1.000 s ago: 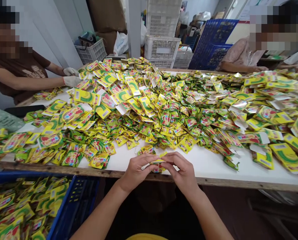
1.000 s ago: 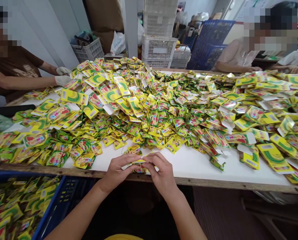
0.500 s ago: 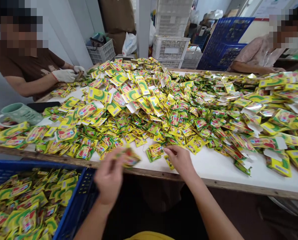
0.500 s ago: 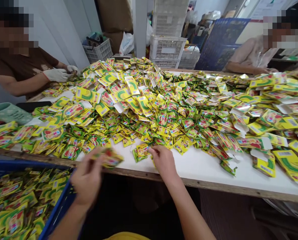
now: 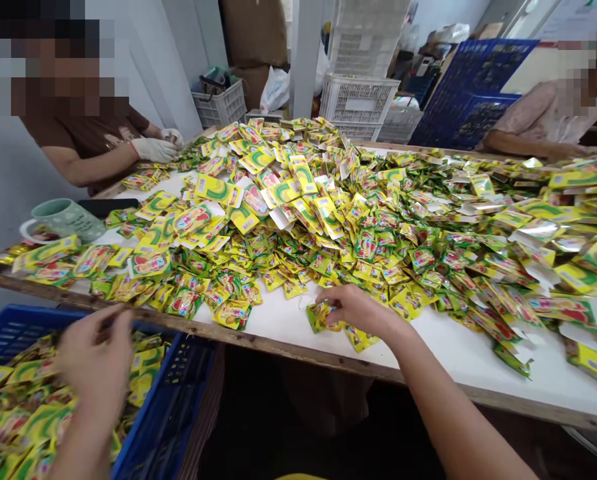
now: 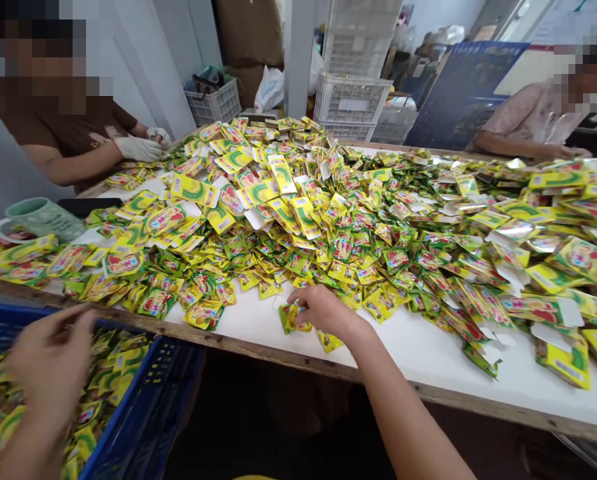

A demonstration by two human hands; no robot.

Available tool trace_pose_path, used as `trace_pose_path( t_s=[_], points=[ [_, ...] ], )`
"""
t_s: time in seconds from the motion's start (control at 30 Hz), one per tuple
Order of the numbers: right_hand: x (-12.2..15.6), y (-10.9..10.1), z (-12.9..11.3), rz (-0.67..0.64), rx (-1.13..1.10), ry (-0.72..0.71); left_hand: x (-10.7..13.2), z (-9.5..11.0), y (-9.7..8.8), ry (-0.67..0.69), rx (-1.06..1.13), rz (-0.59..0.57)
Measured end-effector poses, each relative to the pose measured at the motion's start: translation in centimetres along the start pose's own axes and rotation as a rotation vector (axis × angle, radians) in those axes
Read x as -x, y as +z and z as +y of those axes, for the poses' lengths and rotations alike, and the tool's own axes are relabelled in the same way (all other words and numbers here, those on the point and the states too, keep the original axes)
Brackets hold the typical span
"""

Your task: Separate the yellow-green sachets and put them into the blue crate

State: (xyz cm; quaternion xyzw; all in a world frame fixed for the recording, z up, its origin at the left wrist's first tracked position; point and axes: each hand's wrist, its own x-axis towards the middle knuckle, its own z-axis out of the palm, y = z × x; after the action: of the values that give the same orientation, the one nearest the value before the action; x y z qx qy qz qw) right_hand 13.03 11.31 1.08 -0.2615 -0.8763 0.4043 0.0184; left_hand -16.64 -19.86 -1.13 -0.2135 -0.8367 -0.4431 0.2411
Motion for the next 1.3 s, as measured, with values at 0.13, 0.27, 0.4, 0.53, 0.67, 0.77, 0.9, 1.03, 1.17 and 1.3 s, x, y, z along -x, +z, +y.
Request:
trace_pose_path(
  t_s=[0.13,0.27,0.4,0.53,0.67,0.77,0.9,1.03,1.17,1.3],
  points=[
    [-1.9,0.4,-1.8,-0.085,0.375,-0.081,-1.6,10.8,9.5,0.504,0.268,-0.280],
    [-0.2,1.7,-2.2,-0.043,0.455,-0.131,-4.3,17.3,17.1,0.794,0.221,-0.496],
    [3.9,3.5,-2.2,0.052,0.396,-0.059,-5.4,20.7,21.9,0.527,0.297,-0.451],
    [6.4,4.9,-1.8,0.145,0.282,-0.090,-4.0,21.9,24.1,0.361,0.337,-0.391],
    [6.7,5.3,0.2,0.324,0.110,0.070,-3.1,21.1,23.0,0.275,0.399,-0.379],
    [6.5,5.1,2.1,0.365,-0.060,0.181,-3.5,19.2,20.4,0.149,0.551,-0.333],
    [5.9,4.8,3.7,0.413,-0.122,0.169,-3.0,17.0,16.6,-0.283,0.719,-0.427],
    [5.3,4.9,4.3,0.505,-0.108,0.177,0.6,18.5,16.3,-0.499,0.780,-0.707],
    [5.5,5.0,4.0,0.515,-0.073,0.146,3.0,23.4,20.0,-0.596,0.821,-0.669],
    [5.9,5.0,3.9,0.534,-0.128,0.153,1.2,26.4,21.6,-0.638,0.772,-0.512]
  ],
)
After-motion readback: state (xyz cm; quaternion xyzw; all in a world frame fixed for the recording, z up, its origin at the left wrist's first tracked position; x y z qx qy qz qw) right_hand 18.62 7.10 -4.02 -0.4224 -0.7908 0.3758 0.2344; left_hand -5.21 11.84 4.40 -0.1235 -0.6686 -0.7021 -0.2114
